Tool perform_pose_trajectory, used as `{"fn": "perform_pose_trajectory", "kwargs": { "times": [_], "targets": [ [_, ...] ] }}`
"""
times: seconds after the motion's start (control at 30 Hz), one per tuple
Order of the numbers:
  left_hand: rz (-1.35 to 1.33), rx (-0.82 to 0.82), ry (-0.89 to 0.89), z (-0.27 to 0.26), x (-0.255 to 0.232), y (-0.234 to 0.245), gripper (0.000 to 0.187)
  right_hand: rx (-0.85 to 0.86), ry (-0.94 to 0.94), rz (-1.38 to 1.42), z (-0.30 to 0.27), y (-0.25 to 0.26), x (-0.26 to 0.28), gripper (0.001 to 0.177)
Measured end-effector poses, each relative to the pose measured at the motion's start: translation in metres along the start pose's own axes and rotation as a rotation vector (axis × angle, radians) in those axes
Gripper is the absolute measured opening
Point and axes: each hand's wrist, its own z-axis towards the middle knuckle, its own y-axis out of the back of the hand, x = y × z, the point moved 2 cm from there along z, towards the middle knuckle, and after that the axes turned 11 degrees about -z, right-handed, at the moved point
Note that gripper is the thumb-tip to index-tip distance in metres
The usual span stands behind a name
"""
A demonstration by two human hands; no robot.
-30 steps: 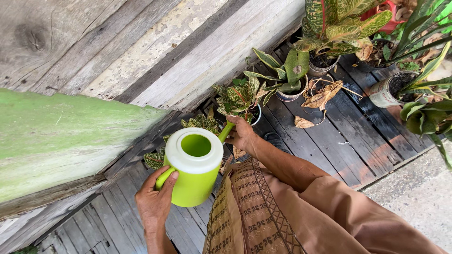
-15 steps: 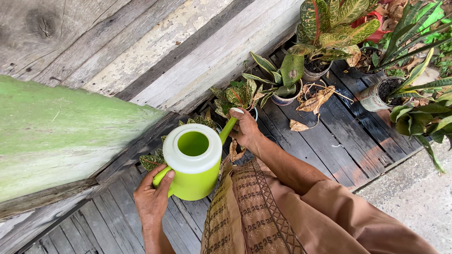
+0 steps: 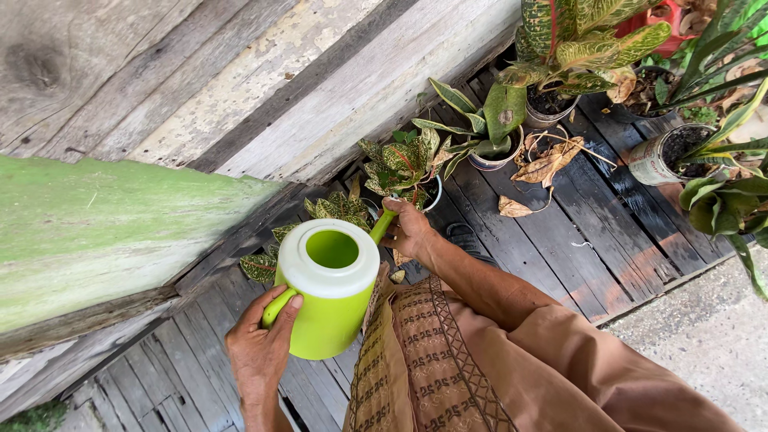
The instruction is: The person holds a green watering can with both hands and pours water into several potted plants lined up along an outdoor wooden wall.
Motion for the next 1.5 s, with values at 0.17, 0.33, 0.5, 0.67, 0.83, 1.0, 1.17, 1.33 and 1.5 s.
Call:
{"fn": "perform_pose_trajectory", "kwargs": {
  "times": [0.17, 0.33, 0.5, 0.67, 0.83, 1.0, 1.17, 1.33, 1.5],
  "targets": [
    [0.027, -0.053, 0.025, -0.013, -0.017, -0.017, 0.035, 0.021, -0.062, 0.002, 0.0, 0.007, 0.005, 0.03],
    [0.024, -0.122, 0.139, -0.038, -0.024, -0.032, 0.036, 0.037, -0.128, -0.036, -0.001, 0.014, 0.009, 0.025],
    [0.0, -0.153, 0.13, -0.061, -0.022, -0.04, 0.036, 0.075, -0.149, -0.113, -0.004, 0.022, 0.005, 0.019],
    [0.002, -0.173, 0.175, -0.07, -0.021, -0.043, 0.037, 0.064, -0.145, -0.153, -0.009, 0.031, 0.004, 0.022],
    [-0.126, -0.153, 0.165, -0.084, -0.006, -0.042, 0.041, 0.087, -0.023, -0.145, -0.021, 0.034, 0.01, 0.032],
    [-0.203, -0.22, 0.11, -0.113, 0.02, -0.038, 0.036, 0.087, 0.215, -0.183, -0.052, 0.035, 0.018, 0.053],
    [-0.345, -0.258, 0.01, -0.134, 0.041, -0.037, 0.038, 0.172, 0.432, -0.166, -0.084, 0.042, 0.02, 0.053],
    [-0.627, -0.209, -0.084, -0.137, 0.074, -0.052, 0.035, 0.146, 0.612, -0.183, -0.113, 0.055, 0.029, 0.055],
    [-0.692, -0.125, -0.091, -0.135, 0.089, -0.069, 0.035, 0.011, 0.632, -0.176, -0.135, 0.077, 0.031, 0.055]
  ]
}}
